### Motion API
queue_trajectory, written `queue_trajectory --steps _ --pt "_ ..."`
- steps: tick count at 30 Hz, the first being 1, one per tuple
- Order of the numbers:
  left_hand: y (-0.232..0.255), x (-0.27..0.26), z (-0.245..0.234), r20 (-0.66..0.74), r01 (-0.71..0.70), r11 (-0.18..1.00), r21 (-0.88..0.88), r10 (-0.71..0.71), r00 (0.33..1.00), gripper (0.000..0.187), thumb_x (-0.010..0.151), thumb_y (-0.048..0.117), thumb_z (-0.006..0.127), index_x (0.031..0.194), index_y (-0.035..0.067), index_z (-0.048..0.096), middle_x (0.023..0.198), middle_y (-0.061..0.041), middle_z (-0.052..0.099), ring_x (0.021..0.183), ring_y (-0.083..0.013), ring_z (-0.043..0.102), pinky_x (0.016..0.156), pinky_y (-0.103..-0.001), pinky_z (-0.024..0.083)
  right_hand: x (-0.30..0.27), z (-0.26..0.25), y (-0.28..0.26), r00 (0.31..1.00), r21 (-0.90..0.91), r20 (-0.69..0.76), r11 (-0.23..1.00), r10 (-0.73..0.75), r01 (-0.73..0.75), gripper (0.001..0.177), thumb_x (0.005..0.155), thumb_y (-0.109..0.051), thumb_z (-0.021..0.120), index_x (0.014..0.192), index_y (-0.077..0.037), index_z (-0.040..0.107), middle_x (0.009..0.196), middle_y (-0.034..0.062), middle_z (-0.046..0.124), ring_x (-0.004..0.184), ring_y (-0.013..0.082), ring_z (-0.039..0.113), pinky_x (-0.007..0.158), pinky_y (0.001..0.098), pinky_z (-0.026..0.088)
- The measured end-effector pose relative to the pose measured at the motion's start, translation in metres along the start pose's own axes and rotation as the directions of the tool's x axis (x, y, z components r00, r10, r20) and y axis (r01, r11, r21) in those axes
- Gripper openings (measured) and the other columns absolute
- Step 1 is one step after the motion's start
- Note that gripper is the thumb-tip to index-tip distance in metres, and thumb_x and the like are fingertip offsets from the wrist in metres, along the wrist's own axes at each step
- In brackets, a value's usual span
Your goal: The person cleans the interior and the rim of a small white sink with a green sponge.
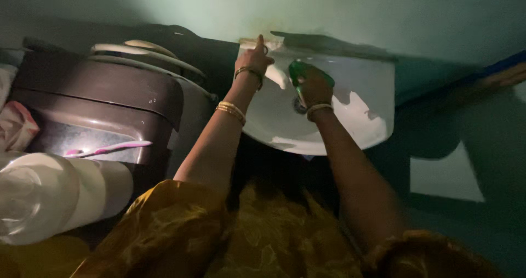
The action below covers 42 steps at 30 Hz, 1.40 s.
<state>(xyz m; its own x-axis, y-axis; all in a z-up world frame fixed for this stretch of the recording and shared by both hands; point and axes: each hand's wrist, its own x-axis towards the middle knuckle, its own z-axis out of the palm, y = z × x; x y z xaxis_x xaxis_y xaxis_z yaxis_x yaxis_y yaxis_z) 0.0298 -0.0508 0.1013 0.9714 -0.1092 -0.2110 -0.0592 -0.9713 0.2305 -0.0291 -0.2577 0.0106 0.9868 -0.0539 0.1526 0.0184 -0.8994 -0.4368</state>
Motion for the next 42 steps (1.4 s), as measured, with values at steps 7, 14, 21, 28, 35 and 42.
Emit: queue_trajectory --steps 7,14,21,28,35,42 --pt "-0.046 -0.039 0.032 -0.073 0.189 0.959 -0.211 -0.208 0.975 0.105 0.077 0.041 0.08 0.158 0.018 0.017 0.144 -0.016 0.054 0.123 -0.0373 0.056 0.087 -0.046 0.055 0.017 -0.045 -0.038 0.996 0.03 -0.087 1.0 0.01 -0.007 0.043 0.097 -0.018 0.065 0.139 -0.009 0.06 0.132 0.0202 0.062 0.117 0.0416 0.058 0.093 0.0519 0.049" --pt "-0.064 -0.042 0.051 0.171 0.265 0.96 -0.089 -0.247 0.954 0.085 0.098 0.015 0.053 0.164 0.01 0.001 0.128 -0.023 0.066 0.104 -0.0341 0.07 0.081 -0.043 0.06 0.041 -0.036 -0.07 0.959 0.028 0.076 0.962 -0.273 0.272 0.05 0.092 -0.01 0.071 0.14 -0.018 0.062 0.118 0.0143 0.072 0.105 0.0332 0.068 0.09 0.0478 0.055" --pt "-0.069 -0.016 0.08 0.258 0.311 0.95 -0.036 -0.292 0.921 0.066 0.111 0.019 0.028 0.163 0.013 -0.011 0.12 -0.025 0.069 0.093 -0.033 0.075 0.073 -0.041 0.062 0.023 -0.062 -0.022 0.986 -0.069 0.137 0.992 -0.096 0.106 0.071 0.09 0.009 0.06 0.151 -0.026 0.055 0.114 0.0095 0.074 0.096 0.0296 0.069 0.076 0.0474 0.056" --pt "-0.07 0.027 0.134 0.196 0.382 0.924 -0.018 -0.372 0.907 0.075 0.107 0.018 0.035 0.163 0.008 -0.014 0.116 -0.02 0.074 0.092 -0.0299 0.075 0.077 -0.041 0.059 0.007 -0.045 0.019 0.981 -0.035 -0.184 0.997 0.055 -0.063 0.059 0.093 0.005 0.063 0.145 -0.024 0.058 0.117 0.0157 0.069 0.09 0.0282 0.07 0.065 0.0405 0.059" --pt "-0.052 0.006 0.106 0.272 0.24 0.939 0.246 -0.304 0.913 0.102 0.099 0.022 0.062 0.161 -0.01 -0.012 0.109 -0.017 0.078 0.082 -0.0195 0.075 0.066 -0.031 0.056 0.014 -0.044 -0.042 0.993 -0.074 0.051 0.992 -0.102 0.106 0.051 0.097 -0.009 0.067 0.145 -0.025 0.059 0.111 0.014 0.074 0.091 0.0336 0.07 0.076 0.0484 0.057" --pt "-0.047 -0.006 0.085 0.163 0.258 0.933 0.252 -0.303 0.939 0.106 0.093 0.022 0.069 0.153 -0.013 -0.011 0.115 -0.02 0.067 0.076 -0.0233 0.076 0.058 -0.034 0.057 0.008 -0.067 0.028 0.947 -0.214 -0.272 0.971 -0.169 0.112 0.046 0.096 -0.002 0.064 0.14 -0.018 0.062 0.119 0.0094 0.074 0.103 0.0298 0.072 0.082 0.0431 0.06"
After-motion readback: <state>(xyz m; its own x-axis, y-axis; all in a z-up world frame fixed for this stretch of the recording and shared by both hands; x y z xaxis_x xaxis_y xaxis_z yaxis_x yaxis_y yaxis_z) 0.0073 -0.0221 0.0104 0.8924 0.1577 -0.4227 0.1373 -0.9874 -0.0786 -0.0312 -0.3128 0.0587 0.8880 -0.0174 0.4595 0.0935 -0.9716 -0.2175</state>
